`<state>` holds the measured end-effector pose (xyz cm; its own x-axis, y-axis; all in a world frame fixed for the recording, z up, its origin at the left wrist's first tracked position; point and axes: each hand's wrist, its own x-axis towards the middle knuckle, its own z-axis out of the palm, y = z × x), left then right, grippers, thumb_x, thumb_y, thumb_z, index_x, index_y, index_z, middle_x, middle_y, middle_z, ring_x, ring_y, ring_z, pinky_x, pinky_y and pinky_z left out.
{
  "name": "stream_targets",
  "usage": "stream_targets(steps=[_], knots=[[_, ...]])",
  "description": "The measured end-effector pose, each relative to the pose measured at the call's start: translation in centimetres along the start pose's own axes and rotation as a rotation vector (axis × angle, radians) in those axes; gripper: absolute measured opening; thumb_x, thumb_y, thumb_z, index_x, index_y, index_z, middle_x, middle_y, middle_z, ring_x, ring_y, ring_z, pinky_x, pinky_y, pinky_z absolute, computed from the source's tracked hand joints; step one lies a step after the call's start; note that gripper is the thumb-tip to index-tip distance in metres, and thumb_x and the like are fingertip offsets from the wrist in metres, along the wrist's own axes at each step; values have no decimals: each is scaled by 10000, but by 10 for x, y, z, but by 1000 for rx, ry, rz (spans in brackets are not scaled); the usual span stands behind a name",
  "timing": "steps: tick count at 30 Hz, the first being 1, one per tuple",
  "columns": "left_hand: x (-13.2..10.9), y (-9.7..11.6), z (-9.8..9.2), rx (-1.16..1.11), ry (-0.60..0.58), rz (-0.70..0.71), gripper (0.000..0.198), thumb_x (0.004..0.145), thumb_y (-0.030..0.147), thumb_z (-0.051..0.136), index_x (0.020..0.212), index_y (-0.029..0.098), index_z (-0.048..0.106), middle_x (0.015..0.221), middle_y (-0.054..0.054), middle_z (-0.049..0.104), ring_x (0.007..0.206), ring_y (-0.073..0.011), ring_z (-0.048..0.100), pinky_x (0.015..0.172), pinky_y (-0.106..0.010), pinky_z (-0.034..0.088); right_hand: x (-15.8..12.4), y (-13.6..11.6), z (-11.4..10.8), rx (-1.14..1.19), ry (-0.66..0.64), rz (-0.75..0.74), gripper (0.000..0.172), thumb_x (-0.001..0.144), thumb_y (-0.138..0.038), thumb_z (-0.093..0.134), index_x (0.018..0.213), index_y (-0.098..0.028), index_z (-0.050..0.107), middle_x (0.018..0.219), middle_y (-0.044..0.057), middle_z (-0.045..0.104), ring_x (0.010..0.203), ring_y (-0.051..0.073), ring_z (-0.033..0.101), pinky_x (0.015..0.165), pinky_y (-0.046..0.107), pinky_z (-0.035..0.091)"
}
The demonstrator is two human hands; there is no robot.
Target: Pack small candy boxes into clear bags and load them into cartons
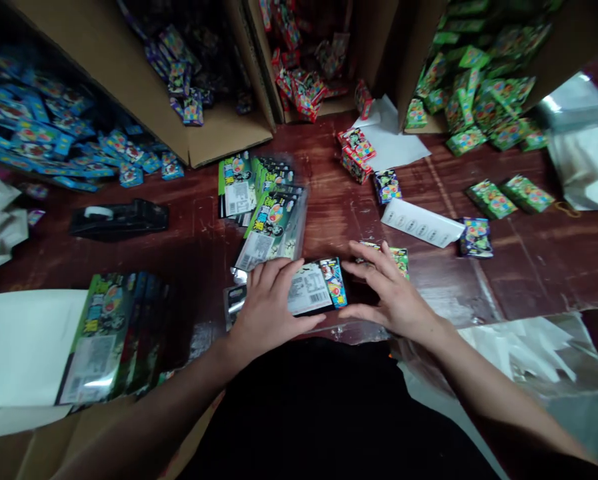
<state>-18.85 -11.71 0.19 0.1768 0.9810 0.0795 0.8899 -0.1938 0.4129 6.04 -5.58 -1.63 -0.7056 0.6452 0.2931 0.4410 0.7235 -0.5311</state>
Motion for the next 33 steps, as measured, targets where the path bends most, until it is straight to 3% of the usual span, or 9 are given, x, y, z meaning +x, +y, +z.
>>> stream_targets(steps=[4, 9, 12, 15, 19, 23, 27, 30, 33], knots=[[3, 1, 1, -37, -30, 12, 874, 694, 513, 836, 1409, 235, 418, 1351, -126, 524, 1246, -342, 489, 1082, -516, 394, -4, -6, 11, -110, -25, 0, 626, 857, -672, 627, 1326, -259, 601, 1606, 159, 381, 1490, 385, 318, 1189, 728, 91], [7, -8, 2, 47, -55, 23, 897, 665, 532, 853, 1394, 210, 441, 1347, -143, 528, 1234, -375, 481, 1075, -563, 381, -10, 29, -10, -268, -11, 122, 912, 810, -719, 653, 1541, -242, 389, 1654, 194, 258, 1513, 440, 208, 1154, 766, 105], [9, -12, 2, 72, -98, 38, 894, 644, 541, 860, 1370, 202, 463, 1333, -143, 533, 1218, -381, 486, 1062, -563, 391, -13, 52, -20, -188, -129, 36, 778, 872, -601, 665, 1524, -248, 428, 1597, 167, 397, 1423, 401, 395, 1128, 690, 296], [10, -10, 1, 37, -119, 55, 916, 619, 557, 868, 1366, 214, 464, 1309, -127, 538, 1206, -367, 493, 1066, -556, 396, -11, 54, -22, 24, -174, -93, 664, 886, -478, 699, 1475, -246, 497, 1539, 140, 491, 1313, 318, 520, 1056, 553, 444], [12, -6, -3, -92, -154, 97, 920, 620, 562, 861, 1377, 251, 440, 1305, -107, 523, 1225, -340, 498, 1098, -543, 405, 3, 41, -22, 174, -234, -223, 659, 864, -464, 728, 1452, -251, 521, 1535, 108, 502, 1361, 293, 469, 1073, 515, 432], [16, -4, -2, -147, -169, 49, 897, 642, 509, 854, 1381, 260, 411, 1355, -111, 485, 1286, -328, 494, 1118, -524, 423, 17, 39, -20, 83, -256, -207, 613, 885, -528, 689, 1393, -211, 558, 1514, 140, 504, 1321, 311, 482, 1042, 519, 428], [21, -1, 6, -59, -132, -1, 891, 639, 485, 862, 1362, 215, 417, 1337, -136, 496, 1266, -351, 498, 1093, -544, 430, 23, 41, -16, -3, -257, -183, 559, 896, -555, 662, 1298, -175, 583, 1460, 171, 526, 1281, 332, 502, 1045, 542, 399], [25, 3, 11, -15, -106, -12, 870, 637, 468, 866, 1343, 197, 436, 1292, -141, 525, 1221, -365, 502, 1074, -556, 428, 20, 45, -17, -64, -188, -125, 524, 906, -535, 658, 1296, -197, 563, 1442, 168, 537, 1288, 348, 503, 1049, 568, 378], [28, 6, 11, -14, -86, 3, 869, 631, 478, 869, 1340, 205, 445, 1285, -133, 529, 1208, -369, 492, 1074, -555, 421, 15, 46, -18, -86, -82, -24, 600, 865, -582, 686, 1303, -200, 534, 1415, 193, 537, 1268, 374, 514, 1016, 582, 398]])
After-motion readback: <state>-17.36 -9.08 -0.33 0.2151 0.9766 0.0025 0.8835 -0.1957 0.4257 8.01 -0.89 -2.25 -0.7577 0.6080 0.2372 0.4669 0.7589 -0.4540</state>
